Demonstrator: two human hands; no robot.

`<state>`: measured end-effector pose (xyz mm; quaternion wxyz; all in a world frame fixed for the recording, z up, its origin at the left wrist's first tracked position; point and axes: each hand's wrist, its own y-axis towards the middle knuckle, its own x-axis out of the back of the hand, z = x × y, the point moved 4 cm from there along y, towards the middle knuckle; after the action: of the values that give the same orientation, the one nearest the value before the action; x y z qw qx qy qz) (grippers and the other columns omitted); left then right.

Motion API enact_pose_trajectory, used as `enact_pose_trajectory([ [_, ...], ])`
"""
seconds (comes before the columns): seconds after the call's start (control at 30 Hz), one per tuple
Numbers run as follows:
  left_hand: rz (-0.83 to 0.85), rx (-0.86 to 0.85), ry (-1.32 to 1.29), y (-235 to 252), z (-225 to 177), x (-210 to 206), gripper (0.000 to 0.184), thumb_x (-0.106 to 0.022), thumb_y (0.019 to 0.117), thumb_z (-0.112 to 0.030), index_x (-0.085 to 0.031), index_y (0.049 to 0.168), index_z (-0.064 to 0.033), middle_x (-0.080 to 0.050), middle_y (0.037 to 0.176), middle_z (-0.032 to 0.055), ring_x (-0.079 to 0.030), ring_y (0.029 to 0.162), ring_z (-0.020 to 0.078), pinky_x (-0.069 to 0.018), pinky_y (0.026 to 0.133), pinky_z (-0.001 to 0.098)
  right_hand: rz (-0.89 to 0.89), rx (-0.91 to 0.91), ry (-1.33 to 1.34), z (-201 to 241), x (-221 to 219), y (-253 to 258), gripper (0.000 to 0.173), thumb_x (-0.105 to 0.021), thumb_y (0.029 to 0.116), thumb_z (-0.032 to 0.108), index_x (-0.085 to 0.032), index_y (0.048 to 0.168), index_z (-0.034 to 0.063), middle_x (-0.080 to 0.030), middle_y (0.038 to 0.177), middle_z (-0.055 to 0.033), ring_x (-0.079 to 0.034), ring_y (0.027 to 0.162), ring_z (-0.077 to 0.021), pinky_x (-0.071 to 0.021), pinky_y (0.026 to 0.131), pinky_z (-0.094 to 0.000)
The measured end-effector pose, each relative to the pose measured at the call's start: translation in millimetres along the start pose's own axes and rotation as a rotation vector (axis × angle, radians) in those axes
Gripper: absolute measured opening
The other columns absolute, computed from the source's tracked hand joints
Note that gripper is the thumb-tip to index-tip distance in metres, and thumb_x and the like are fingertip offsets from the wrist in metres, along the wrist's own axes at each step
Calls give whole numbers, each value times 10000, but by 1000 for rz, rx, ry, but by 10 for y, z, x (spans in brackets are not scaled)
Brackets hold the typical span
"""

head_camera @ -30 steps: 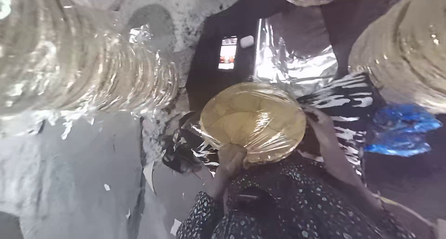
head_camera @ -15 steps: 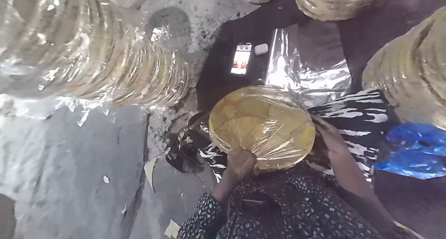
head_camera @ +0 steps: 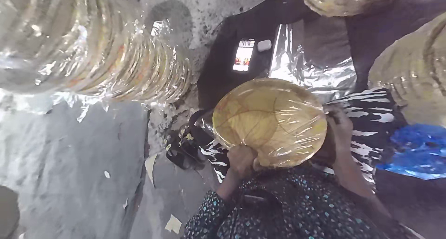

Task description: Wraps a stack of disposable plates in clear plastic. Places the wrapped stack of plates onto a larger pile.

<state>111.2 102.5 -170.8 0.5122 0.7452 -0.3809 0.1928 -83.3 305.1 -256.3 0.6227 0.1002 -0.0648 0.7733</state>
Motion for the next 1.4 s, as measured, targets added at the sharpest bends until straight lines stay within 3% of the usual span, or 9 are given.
enact_pose_trajectory([
  [0.13, -37, -37, -14, -8, 2, -86, 546, -341, 1101, -372, -565, 694, -85, -597, 603, 53, -602, 578, 158, -513, 602, 257, -18, -63, -197, 27, 38, -102, 300, -540, 987, 23, -603, 1203, -176, -660, 1157, -302, -645, 1062, -205, -502, 953, -308],
  [0.27, -9, -71, 25, -1, -31, -163, 510, -398, 1072, -353, -561, 669, -87, -601, 588, 55, -598, 554, 167, -505, 577, 281, 96, -226, -188, -121, 55, -123, 407, -557, 972, 1, -498, 1350, -142, -634, 1257, -285, -636, 1131, -230, -502, 976, -354],
  [0.4, -7, -84, 52, -60, -45, -183, 518, -375, 1085, -344, -563, 677, -86, -595, 590, 55, -597, 557, 169, -507, 580, 276, 46, -198, -244, -178, -8, -98, 394, -562, 948, -23, -496, 1298, -192, -587, 1253, -372, -639, 1085, -331, -512, 935, -405],
  [0.53, -14, -47, 82, -70, -72, -206, 498, -378, 1071, -314, -570, 674, -84, -601, 585, 55, -594, 545, 173, -503, 568, 279, -43, -251, -150, -132, 3, -85, 455, -569, 973, -4, -391, 1323, -235, -559, 1232, -349, -596, 1050, -167, -486, 907, -257],
  [0.63, 9, -11, 80, -50, -83, -229, 512, -371, 1066, -312, -589, 668, -75, -613, 587, 66, -599, 545, 182, -504, 572, 293, -45, -302, -20, -158, 85, -97, 394, -546, 979, 10, -347, 1267, -170, -545, 1108, -147, -553, 973, 33, -461, 869, -143],
  [0.77, 31, 100, 70, -40, -24, -294, 600, -324, 1076, -371, -612, 654, -56, -638, 598, 91, -637, 564, 192, -533, 576, 317, -7, -436, 63, -141, 248, -131, 351, -521, 1026, 72, -421, 1333, -67, -557, 1105, -37, -553, 946, 53, -483, 840, -152],
  [1.0, -57, 150, 99, -51, 17, -306, 642, -286, 1087, -429, -575, 635, -76, -585, 559, 64, -594, 533, 168, -509, 555, 290, 147, -491, 59, -170, 391, -148, 230, -488, 1039, 102, -500, 1253, 20, -571, 1000, 67, -576, 885, 82, -510, 820, -147],
  [1.2, -62, 181, 19, -64, 73, -309, 655, -310, 1083, -442, -591, 639, -50, -603, 572, 80, -609, 551, 161, -517, 587, 282, 233, -388, 62, -190, 508, -164, 252, -520, 960, 38, -490, 1210, 40, -579, 1029, 86, -584, 917, 85, -509, 838, -143],
  [1.4, -38, 167, 85, -42, -110, -361, 646, -295, 1083, -420, -586, 632, -60, -598, 562, 72, -608, 539, 172, -515, 559, 296, 10, -244, -148, -82, 470, -254, 296, -542, 994, 54, -574, 1234, -117, -636, 1123, -159, -583, 961, -20, -490, 849, -196],
])
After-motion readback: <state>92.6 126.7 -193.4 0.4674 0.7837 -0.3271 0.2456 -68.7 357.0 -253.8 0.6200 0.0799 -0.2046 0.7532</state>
